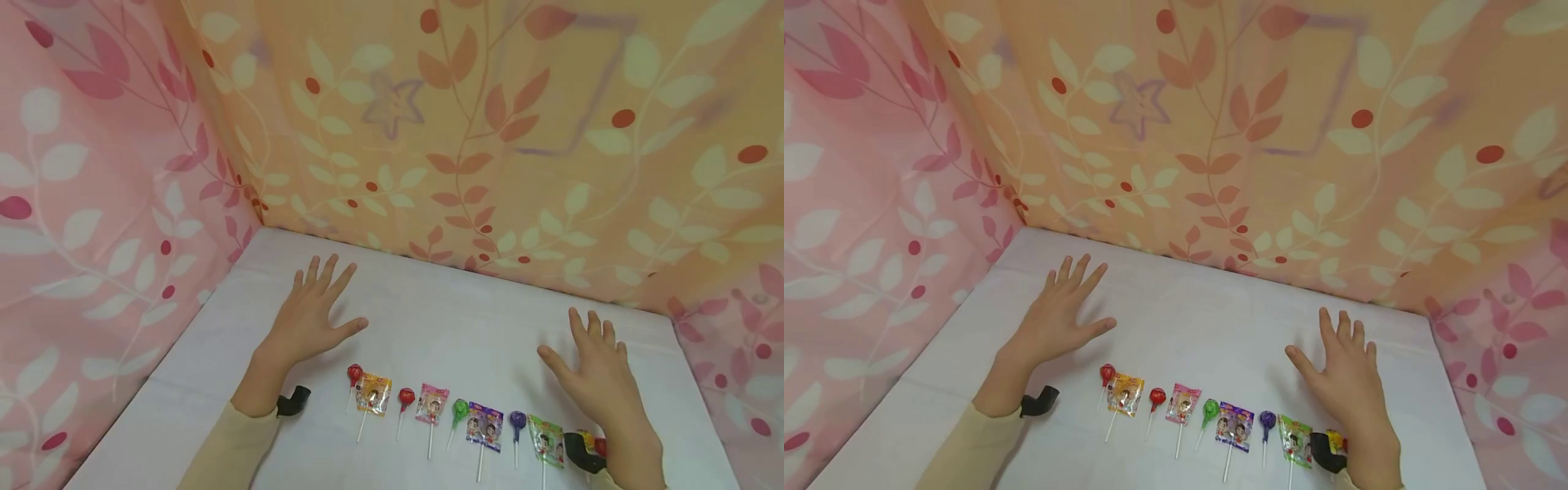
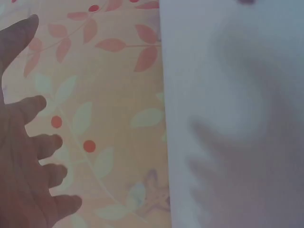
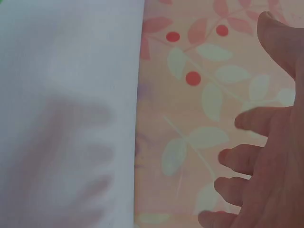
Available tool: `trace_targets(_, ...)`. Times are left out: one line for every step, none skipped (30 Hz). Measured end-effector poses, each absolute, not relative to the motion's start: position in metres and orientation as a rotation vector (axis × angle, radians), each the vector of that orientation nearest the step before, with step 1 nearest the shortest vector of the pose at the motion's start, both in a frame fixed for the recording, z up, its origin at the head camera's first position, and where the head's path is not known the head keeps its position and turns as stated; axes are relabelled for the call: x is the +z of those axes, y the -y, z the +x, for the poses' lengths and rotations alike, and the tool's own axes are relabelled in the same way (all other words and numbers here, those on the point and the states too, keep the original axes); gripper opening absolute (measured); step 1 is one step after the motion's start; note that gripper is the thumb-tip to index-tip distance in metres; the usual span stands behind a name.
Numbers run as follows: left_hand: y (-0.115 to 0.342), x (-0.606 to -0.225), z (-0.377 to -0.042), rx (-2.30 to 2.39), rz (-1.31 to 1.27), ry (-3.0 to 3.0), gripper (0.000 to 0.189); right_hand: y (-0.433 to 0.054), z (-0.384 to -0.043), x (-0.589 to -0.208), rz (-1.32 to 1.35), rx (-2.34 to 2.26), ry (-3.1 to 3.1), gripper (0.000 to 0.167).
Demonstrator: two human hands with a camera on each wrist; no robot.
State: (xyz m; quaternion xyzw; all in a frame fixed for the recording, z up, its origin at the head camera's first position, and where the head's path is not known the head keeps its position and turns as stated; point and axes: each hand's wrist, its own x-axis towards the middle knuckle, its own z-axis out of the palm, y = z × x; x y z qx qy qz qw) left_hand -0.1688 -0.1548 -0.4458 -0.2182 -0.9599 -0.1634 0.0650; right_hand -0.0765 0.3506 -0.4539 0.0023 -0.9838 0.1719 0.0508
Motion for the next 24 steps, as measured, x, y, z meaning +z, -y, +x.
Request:
trace_targets(0.154,-0.445,-0.168,-0.515,-0.668,2.897,0.102,-0.347,-0.077,-0.453,0.01,0.567,3.001,0.103)
trace_targets(0.154,-0.444,-0.167,-0.54,-0.681,2.893,0.101,-0.344,-0.078,-0.452,0.011,0.595,3.009,0.104)
trace_targets(0.154,-0.443,-0.166,-0.558,-0.693,2.885,0.1,-0.34,-0.078,-0.452,0.011,0.613,3.018,0.104)
trace_targets(0.153,-0.442,-0.164,-0.579,-0.708,2.875,0.097,-0.336,-0.078,-0.451,0.008,0.614,3.031,0.104)
trace_targets(0.152,-0.442,-0.162,-0.597,-0.721,2.863,0.095,-0.332,-0.077,-0.45,0.005,0.62,3.045,0.103)
trace_targets(0.152,-0.443,-0.16,-0.616,-0.735,2.85,0.091,-0.328,-0.076,-0.45,0.004,0.615,3.059,0.101)
trace_targets(0.151,-0.445,-0.158,-0.635,-0.752,2.836,0.087,-0.324,-0.075,-0.45,0.003,0.614,3.072,0.099)
trace_targets(0.151,-0.447,-0.155,-0.653,-0.772,2.824,0.083,-0.32,-0.073,-0.45,0.0,0.61,3.082,0.096)
trace_targets(0.15,-0.449,-0.152,-0.675,-0.786,2.824,0.079,-0.315,-0.071,-0.451,-0.002,0.622,3.085,0.093)
trace_targets(0.149,-0.453,-0.149,-0.702,-0.791,2.835,0.076,-0.31,-0.07,-0.452,0.002,0.641,3.086,0.09)
trace_targets(0.149,-0.456,-0.145,-0.726,-0.795,2.85,0.073,-0.305,-0.069,-0.453,0.005,0.675,3.077,0.086)
trace_targets(0.148,-0.461,-0.142,-0.756,-0.807,2.862,0.07,-0.299,-0.068,-0.454,0.002,0.705,3.06,0.082)
trace_targets(0.148,-0.464,-0.138,-0.789,-0.818,2.881,0.068,-0.294,-0.066,-0.456,0.0,0.747,3.035,0.078)
trace_targets(0.148,-0.468,-0.134,-0.831,-0.83,2.894,0.067,-0.289,-0.065,-0.458,0.002,0.787,3.011,0.074)
trace_targets(0.148,-0.472,-0.131,-0.871,-0.846,2.906,0.065,-0.283,-0.064,-0.46,0.005,0.833,2.984,0.071)
trace_targets(0.148,-0.475,-0.127,-0.909,-0.867,2.908,0.065,-0.278,-0.063,-0.461,0.009,0.876,2.962,0.068)
trace_targets(0.148,-0.479,-0.125,-0.942,-0.895,2.903,0.064,-0.273,-0.061,-0.462,0.015,0.917,2.941,0.065)
trace_targets(0.149,-0.483,-0.122,-0.97,-0.919,2.9,0.063,-0.268,-0.06,-0.463,0.019,0.954,2.931,0.063)
trace_targets(0.149,-0.485,-0.119,-1.001,-0.939,2.901,0.062,-0.263,-0.059,-0.464,0.027,0.994,2.923,0.06)
trace_targets(0.149,-0.488,-0.117,-1.032,-0.961,2.897,0.062,-0.258,-0.058,-0.465,0.036,1.031,2.922,0.058)
trace_targets(0.15,-0.491,-0.116,-1.049,-0.98,2.901,0.062,-0.253,-0.056,-0.466,0.043,1.067,2.921,0.056)
trace_targets(0.15,-0.493,-0.114,-1.066,-0.995,2.907,0.063,-0.248,-0.055,-0.467,0.055,1.101,2.913,0.053)
trace_targets(0.15,-0.495,-0.113,-1.079,-1.011,2.915,0.063,-0.243,-0.054,-0.469,0.069,1.133,2.904,0.051)
trace_targets(0.15,-0.497,-0.112,-1.083,-1.024,2.923,0.064,-0.239,-0.053,-0.472,0.084,1.164,2.893,0.049)
